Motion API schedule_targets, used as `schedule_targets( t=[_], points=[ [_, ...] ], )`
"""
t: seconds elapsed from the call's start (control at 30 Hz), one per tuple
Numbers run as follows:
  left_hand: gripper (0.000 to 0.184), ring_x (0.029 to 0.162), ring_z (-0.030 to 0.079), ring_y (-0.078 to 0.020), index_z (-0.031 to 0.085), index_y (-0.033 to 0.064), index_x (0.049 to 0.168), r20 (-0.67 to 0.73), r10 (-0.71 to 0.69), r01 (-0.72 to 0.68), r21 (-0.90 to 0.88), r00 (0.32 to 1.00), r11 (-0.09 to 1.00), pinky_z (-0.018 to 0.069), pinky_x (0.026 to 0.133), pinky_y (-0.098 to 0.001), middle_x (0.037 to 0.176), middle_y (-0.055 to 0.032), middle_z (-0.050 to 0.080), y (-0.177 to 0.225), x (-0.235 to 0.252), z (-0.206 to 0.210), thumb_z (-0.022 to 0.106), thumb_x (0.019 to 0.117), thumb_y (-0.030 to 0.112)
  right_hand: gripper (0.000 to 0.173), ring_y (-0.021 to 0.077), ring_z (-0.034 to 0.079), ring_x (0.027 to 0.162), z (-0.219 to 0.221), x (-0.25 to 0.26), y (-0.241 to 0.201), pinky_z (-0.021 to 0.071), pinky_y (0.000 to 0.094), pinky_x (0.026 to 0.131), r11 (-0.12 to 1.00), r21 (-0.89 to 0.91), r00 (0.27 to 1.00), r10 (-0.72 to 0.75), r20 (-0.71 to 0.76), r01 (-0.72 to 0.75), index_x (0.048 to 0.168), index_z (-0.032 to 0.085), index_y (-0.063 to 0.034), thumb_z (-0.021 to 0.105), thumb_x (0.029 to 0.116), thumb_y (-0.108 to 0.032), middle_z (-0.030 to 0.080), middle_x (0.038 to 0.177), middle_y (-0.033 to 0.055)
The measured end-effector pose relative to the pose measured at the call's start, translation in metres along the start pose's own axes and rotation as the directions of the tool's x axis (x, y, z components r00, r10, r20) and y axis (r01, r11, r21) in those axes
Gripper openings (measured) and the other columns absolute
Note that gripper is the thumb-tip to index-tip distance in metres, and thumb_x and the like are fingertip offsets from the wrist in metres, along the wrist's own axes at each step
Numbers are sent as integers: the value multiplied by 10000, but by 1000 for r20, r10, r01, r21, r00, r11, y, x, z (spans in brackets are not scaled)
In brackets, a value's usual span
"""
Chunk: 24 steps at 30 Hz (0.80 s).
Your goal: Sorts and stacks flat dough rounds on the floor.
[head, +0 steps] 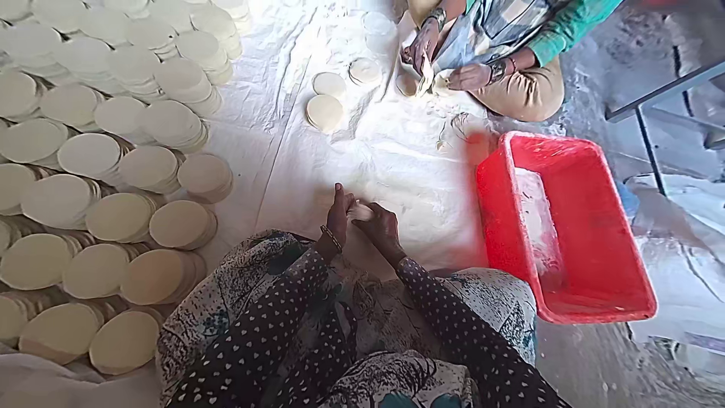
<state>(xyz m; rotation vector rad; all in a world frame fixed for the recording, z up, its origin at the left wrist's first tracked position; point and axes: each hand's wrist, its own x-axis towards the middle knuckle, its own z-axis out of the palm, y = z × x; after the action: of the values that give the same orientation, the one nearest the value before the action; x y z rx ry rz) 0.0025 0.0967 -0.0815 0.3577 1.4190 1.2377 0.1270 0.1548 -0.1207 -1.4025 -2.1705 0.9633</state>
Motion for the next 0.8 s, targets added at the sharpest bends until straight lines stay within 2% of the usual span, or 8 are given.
schedule_targets(
  t=[0.1, 0.2, 0.33, 0.47, 0.57, 0.63, 0.73, 0.8],
  points=[
    [864, 1453, 402, -284, 443, 6, 1504, -46, 64, -65, -26, 997, 998, 303, 1188, -467, 1557, -172, 456, -6, 18, -6, 92, 1052, 652, 435, 290, 723, 839, 1, -4, 4, 578, 523, 762, 990, 114, 986, -64, -156, 82, 1109, 707, -34, 901, 759, -206, 741, 944, 149],
    [883, 1449, 407, -274, 419, 45, 1533, -2, 29, -29, 18, 1000, 999, 319, 1181, -466, 1571, -146, 445, -4, 5, -3, 56, 1035, 677, 570, 367, 720, 928, -4, -6, 2, 560, 599, 811, 999, 23, 998, 37, -42, -36, 1259, 656, -49, 884, 789, -278, 735, 1027, 194],
    [856, 1459, 393, -267, 421, 42, 1530, -21, 31, -31, 7, 999, 999, 310, 1191, -444, 1578, -142, 436, 4, -3, -3, 86, 1046, 665, 453, 342, 729, 884, -3, -2, 1, 568, 585, 791, 998, 28, 993, -45, -108, 48, 1144, 708, -31, 889, 783, -234, 743, 967, 180],
    [887, 1436, 413, -286, 436, 62, 1524, 6, 17, -17, 47, 1000, 999, 327, 1171, -468, 1565, -142, 448, 2, -6, -3, 38, 1029, 682, 575, 371, 723, 930, -2, -5, 4, 562, 611, 801, 1000, -4, 998, 26, -53, -26, 1274, 653, -68, 886, 791, -276, 739, 1032, 184],
    [859, 1453, 402, -276, 416, 36, 1532, 1, 21, -21, 19, 1000, 1000, 319, 1184, -437, 1579, -148, 431, 5, -5, -2, 59, 1049, 651, 467, 368, 725, 881, 2, 2, 5, 559, 605, 778, 1000, -3, 998, -11, -56, 10, 1150, 712, -40, 896, 789, -273, 743, 961, 183],
    [859, 1447, 406, -270, 418, 49, 1532, -16, 27, -27, 3, 1000, 1000, 326, 1176, -444, 1578, -137, 434, 5, -6, -6, 66, 1044, 663, 467, 314, 729, 855, 2, -2, 7, 578, 556, 760, 992, 104, 987, -58, -147, 74, 1158, 690, -45, 899, 779, -222, 745, 959, 158],
    [864, 1446, 408, -262, 421, 87, 1542, 0, 9, -9, -6, 1000, 1000, 325, 1178, -468, 1581, -111, 439, -1, -4, -3, 104, 1027, 704, 558, 351, 727, 920, 2, -3, 8, 569, 594, 800, 998, 55, 997, 25, -68, -21, 1276, 659, -81, 886, 801, -267, 741, 1021, 180],
    [866, 1451, 407, -266, 421, 44, 1531, -10, 30, -30, -23, 999, 999, 321, 1184, -454, 1576, -133, 443, -2, 6, -1, 103, 1040, 682, 460, 386, 723, 910, 4, 2, 9, 554, 613, 804, 1000, 25, 998, 0, -67, 2, 1202, 699, -28, 875, 816, -206, 740, 991, 211]
  ],
)
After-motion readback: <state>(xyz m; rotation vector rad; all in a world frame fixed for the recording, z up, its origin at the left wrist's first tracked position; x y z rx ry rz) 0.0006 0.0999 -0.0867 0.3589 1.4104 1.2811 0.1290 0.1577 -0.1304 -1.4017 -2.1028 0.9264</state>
